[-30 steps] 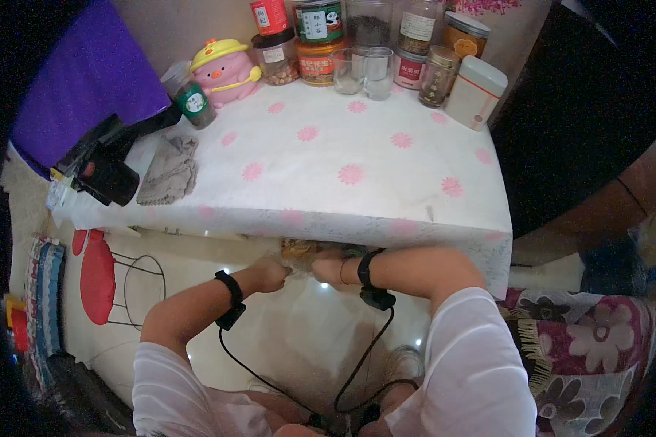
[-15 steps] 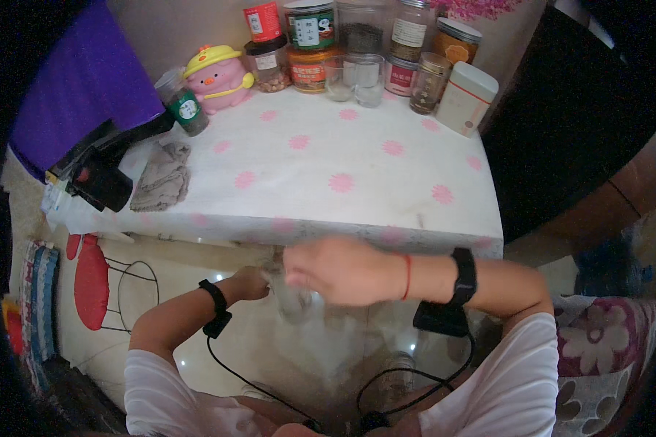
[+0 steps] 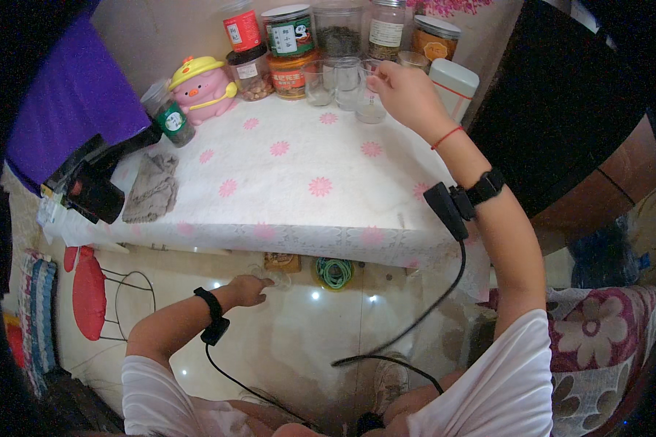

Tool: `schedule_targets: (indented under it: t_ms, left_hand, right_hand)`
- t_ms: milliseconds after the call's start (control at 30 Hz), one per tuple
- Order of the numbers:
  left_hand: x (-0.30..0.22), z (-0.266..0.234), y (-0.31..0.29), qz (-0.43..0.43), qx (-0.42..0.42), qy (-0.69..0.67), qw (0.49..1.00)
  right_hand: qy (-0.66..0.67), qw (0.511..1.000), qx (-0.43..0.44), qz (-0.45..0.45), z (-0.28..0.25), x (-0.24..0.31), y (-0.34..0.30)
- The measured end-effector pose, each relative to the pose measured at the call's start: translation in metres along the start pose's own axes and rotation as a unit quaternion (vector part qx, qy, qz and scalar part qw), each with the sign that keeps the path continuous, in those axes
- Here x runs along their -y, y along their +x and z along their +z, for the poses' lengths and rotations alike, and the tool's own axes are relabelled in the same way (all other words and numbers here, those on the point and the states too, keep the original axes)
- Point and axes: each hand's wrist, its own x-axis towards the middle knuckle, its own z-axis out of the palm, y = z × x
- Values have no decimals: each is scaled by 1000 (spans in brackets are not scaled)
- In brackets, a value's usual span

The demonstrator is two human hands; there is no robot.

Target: The person picks up and rearranges various jars, containers, and a coiled blue cable on a table surface.

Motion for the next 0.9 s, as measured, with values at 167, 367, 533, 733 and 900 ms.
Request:
schedule_targets:
  t_ms: [167, 367, 533, 733, 900]
  left_hand:
    - [4, 5, 3, -3, -1, -9, 1000]
    - [5, 9, 4, -4, -6, -21, 1000]
    - [-5, 4, 5, -21, 9, -32, 999]
    - [-6, 24, 18, -32, -1, -57, 998]
    - [-4, 30, 25, -27, -37, -68, 997]
  right_hand:
    - [-45, 998, -2, 46, 17, -21, 10]
    - [-75, 996, -24, 45, 28, -31, 16]
    - [-1, 998, -35, 61, 32, -33, 19]
    - [60, 993, -26, 102, 34, -27, 18]
    - [10, 996, -72, 48, 40, -32, 14]
